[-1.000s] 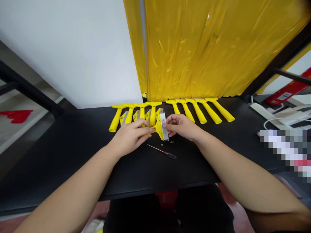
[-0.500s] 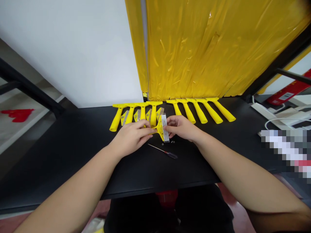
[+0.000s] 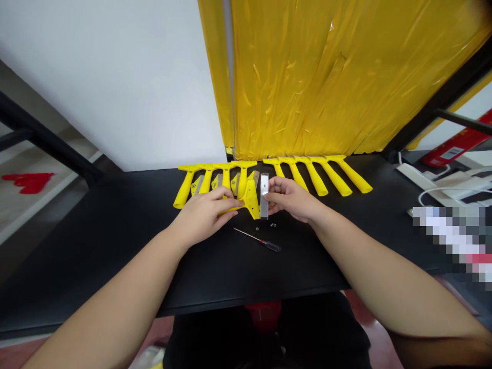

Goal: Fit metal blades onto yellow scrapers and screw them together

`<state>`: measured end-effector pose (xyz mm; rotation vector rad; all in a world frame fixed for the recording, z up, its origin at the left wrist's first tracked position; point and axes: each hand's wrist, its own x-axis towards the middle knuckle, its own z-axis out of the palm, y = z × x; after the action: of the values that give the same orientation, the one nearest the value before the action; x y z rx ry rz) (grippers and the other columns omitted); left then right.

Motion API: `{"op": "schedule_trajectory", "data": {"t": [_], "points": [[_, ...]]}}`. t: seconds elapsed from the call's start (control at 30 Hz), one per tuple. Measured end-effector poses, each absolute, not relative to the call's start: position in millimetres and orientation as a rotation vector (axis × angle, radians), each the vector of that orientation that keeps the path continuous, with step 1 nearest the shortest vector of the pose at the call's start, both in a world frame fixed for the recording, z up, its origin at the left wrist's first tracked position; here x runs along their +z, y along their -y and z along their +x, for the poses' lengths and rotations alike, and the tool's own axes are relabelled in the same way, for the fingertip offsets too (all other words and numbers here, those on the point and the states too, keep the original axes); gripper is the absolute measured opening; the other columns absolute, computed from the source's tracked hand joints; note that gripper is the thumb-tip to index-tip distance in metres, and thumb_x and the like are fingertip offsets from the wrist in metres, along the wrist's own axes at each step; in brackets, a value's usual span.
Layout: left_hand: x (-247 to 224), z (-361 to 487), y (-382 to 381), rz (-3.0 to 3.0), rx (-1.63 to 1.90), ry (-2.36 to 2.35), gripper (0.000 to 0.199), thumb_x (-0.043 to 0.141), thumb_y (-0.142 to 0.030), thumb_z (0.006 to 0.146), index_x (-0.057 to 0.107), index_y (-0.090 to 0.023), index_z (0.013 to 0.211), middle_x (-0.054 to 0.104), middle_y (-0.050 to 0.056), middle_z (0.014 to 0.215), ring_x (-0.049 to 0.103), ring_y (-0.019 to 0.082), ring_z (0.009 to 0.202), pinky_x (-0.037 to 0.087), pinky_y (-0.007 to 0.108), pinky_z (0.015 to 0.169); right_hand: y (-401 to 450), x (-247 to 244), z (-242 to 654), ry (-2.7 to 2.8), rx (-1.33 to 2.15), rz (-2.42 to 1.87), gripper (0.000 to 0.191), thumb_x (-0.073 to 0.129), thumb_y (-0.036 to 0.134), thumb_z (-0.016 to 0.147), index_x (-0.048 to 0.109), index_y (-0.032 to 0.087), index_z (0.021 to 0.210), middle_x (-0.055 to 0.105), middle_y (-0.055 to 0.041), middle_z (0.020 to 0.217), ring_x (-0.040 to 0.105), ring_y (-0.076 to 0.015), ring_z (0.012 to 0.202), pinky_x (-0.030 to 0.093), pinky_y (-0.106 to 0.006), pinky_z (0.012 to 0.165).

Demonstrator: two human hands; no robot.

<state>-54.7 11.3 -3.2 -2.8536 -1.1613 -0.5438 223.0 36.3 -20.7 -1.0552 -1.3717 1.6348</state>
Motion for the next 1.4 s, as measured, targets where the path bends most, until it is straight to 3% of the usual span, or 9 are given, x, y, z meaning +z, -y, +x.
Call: {"op": "schedule_trajectory", "data": {"t": [0.3, 0.57, 0.73, 0.83, 1.03, 1.2, 1.3, 1.4], "points": [[-4, -55, -12, -2.873, -0.562, 1.17, 0.026, 0.061, -0.034, 0.106, 0.077, -0.032, 0.126, 0.07, 0.005, 0.116, 0.07, 0.017, 0.089, 0.052, 0.029, 0.072, -34, -17, 224, 1.395, 1.64, -0.986, 0.027, 0.079, 0.012, 0.077, 0.064, 0.023, 0.097, 0.069, 0.0022, 0.082, 0.068, -0.0141, 0.071, 0.063, -0.028, 0.064], [-4, -56, -12, -2.896, -0.555, 1.18, 0.027, 0.062, -0.033, 0.105, 0.077, -0.032, 0.127, 0.07, 0.005, 0.118, 0.07, 0.017, 0.09, 0.054, 0.03, 0.074, -33, -12, 224, 1.397, 1.665, -0.934, 0.024, 0.078, 0.018, 0.079, 0.066, 0.024, 0.099, 0.065, 0.003, 0.086, 0.062, -0.0132, 0.072, 0.056, -0.027, 0.063], [-4, -55, -11, -2.916, -0.564, 1.186, 0.028, 0.06, -0.035, 0.106, 0.077, -0.032, 0.128, 0.069, 0.005, 0.119, 0.071, 0.018, 0.091, 0.054, 0.03, 0.075, -35, -12, 225, 1.451, 1.395, -0.765, 0.012, 0.079, 0.023, 0.083, 0.067, 0.024, 0.088, 0.065, 0.0026, 0.089, 0.063, -0.0138, 0.084, 0.055, -0.032, 0.083], [-4, -55, -11, -2.914, -0.565, 1.183, 0.028, 0.06, -0.036, 0.106, 0.077, -0.032, 0.129, 0.07, 0.005, 0.119, 0.071, 0.018, 0.092, 0.054, 0.03, 0.075, -40, -14, 228, 1.571, 1.154, -0.756, 0.008, 0.079, 0.026, 0.086, 0.074, 0.024, 0.092, 0.071, 0.0003, 0.091, 0.065, -0.0158, 0.087, 0.055, -0.035, 0.089], [-5, -54, -10, -2.904, -0.562, 1.198, 0.028, 0.06, -0.036, 0.106, 0.076, -0.033, 0.129, 0.069, 0.004, 0.12, 0.071, 0.018, 0.092, 0.055, 0.031, 0.076, -39, -18, 229, 1.798, 1.026, -0.725, 0.01, 0.07, 0.027, 0.095, 0.078, 0.022, 0.097, 0.078, -0.0034, 0.095, 0.07, -0.0172, 0.088, 0.058, -0.036, 0.085], [-4, -53, -9, -2.894, -0.538, 1.197, 0.028, 0.06, -0.035, 0.106, 0.076, -0.032, 0.128, 0.069, 0.004, 0.12, 0.071, 0.018, 0.091, 0.055, 0.031, 0.075, -35, -25, 224, 1.862, 1.116, -0.902, 0.013, 0.073, 0.031, 0.092, 0.078, 0.02, 0.097, 0.076, -0.003, 0.088, 0.068, -0.0157, 0.077, 0.057, -0.033, 0.073], [-4, -51, -7, -2.889, -0.559, 1.184, 0.027, 0.061, -0.034, 0.106, 0.077, -0.031, 0.127, 0.069, 0.005, 0.119, 0.071, 0.017, 0.09, 0.055, 0.03, 0.076, -35, -29, 221, 1.767, 1.241, -0.926, 0.016, 0.077, 0.032, 0.088, 0.071, 0.02, 0.095, 0.071, 0.0, 0.081, 0.067, -0.0147, 0.072, 0.059, -0.031, 0.067], [-4, -50, -7, -2.87, -0.589, 1.148, 0.026, 0.061, -0.032, 0.105, 0.078, -0.031, 0.126, 0.07, 0.004, 0.119, 0.07, 0.016, 0.088, 0.054, 0.03, 0.075, -36, -32, 220, 1.641, 1.398, -0.92, 0.035, 0.084, 0.029, 0.082, 0.056, 0.024, 0.101, 0.067, 0.0051, 0.079, 0.068, -0.014, 0.066, 0.061, -0.029, 0.059]]}}
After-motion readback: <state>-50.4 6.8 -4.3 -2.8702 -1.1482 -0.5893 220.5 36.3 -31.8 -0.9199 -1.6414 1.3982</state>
